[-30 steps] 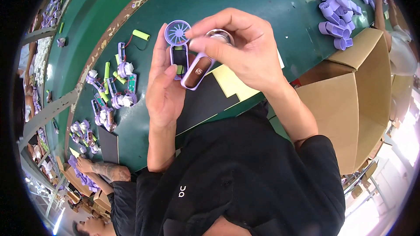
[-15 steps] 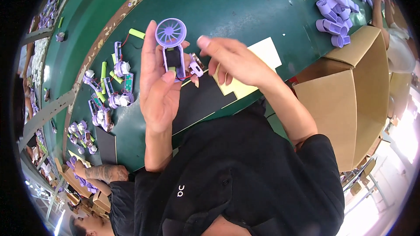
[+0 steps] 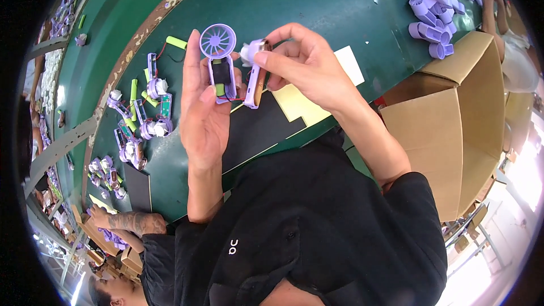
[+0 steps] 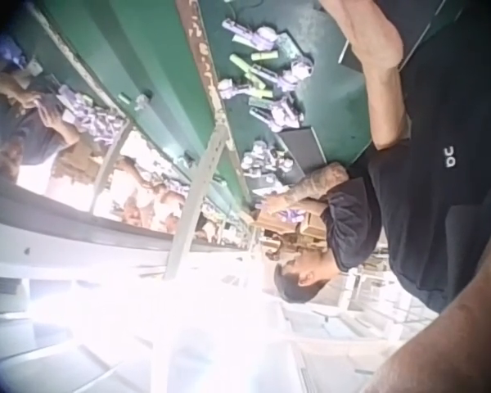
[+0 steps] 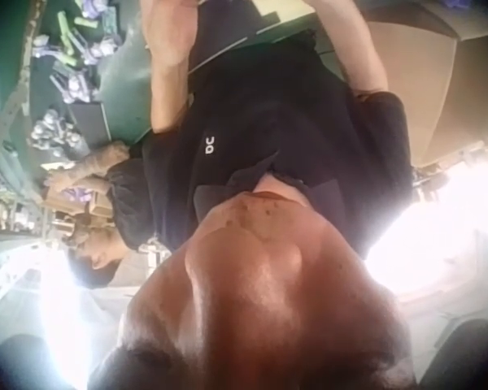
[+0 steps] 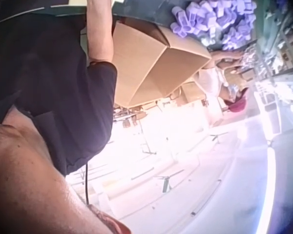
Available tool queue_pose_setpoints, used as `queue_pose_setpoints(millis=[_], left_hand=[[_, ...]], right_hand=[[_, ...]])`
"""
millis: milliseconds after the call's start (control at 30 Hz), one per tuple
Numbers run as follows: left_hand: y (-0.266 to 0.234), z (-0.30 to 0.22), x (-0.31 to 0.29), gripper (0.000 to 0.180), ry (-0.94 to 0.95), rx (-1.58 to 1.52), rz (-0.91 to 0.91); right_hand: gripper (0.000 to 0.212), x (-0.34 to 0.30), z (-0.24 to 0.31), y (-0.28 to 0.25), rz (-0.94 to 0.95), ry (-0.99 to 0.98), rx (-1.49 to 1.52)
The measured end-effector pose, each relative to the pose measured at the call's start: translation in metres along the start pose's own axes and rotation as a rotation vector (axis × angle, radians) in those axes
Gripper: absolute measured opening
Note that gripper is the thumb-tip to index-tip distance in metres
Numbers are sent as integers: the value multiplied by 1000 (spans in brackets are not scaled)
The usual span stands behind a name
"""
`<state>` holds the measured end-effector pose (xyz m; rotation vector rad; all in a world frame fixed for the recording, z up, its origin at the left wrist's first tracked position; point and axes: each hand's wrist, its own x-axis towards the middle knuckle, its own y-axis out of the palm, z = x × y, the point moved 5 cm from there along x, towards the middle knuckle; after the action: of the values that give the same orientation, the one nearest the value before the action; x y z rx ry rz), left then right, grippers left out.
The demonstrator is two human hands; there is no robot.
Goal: The person assembles handheld fans by hand, inserting batteries into plastic housings and snapping the casings together.
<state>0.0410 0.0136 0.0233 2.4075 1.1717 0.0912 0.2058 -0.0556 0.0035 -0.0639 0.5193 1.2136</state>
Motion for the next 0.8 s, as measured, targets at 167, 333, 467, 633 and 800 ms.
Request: queue_pose_setpoints(millis=[167,333,467,633,800], left_hand=[[-8,5,2,85,-34,47,-48],[-2,4,3,87,-42,3,-43],[-2,-2,0,91,19,-9,72],[4,-10,-8,88,-10,116,170],[6,-13,-14,82,38,385,178]], right_hand=[[34,-14,20,0,-84,-142,29],[38,-19,34,7,-51,-326,52],[41,-16,39,11,-18,-343,69],[42,-16,48,11,-34,-467,-2],[43,-20,53,13,-30,-491,-48]])
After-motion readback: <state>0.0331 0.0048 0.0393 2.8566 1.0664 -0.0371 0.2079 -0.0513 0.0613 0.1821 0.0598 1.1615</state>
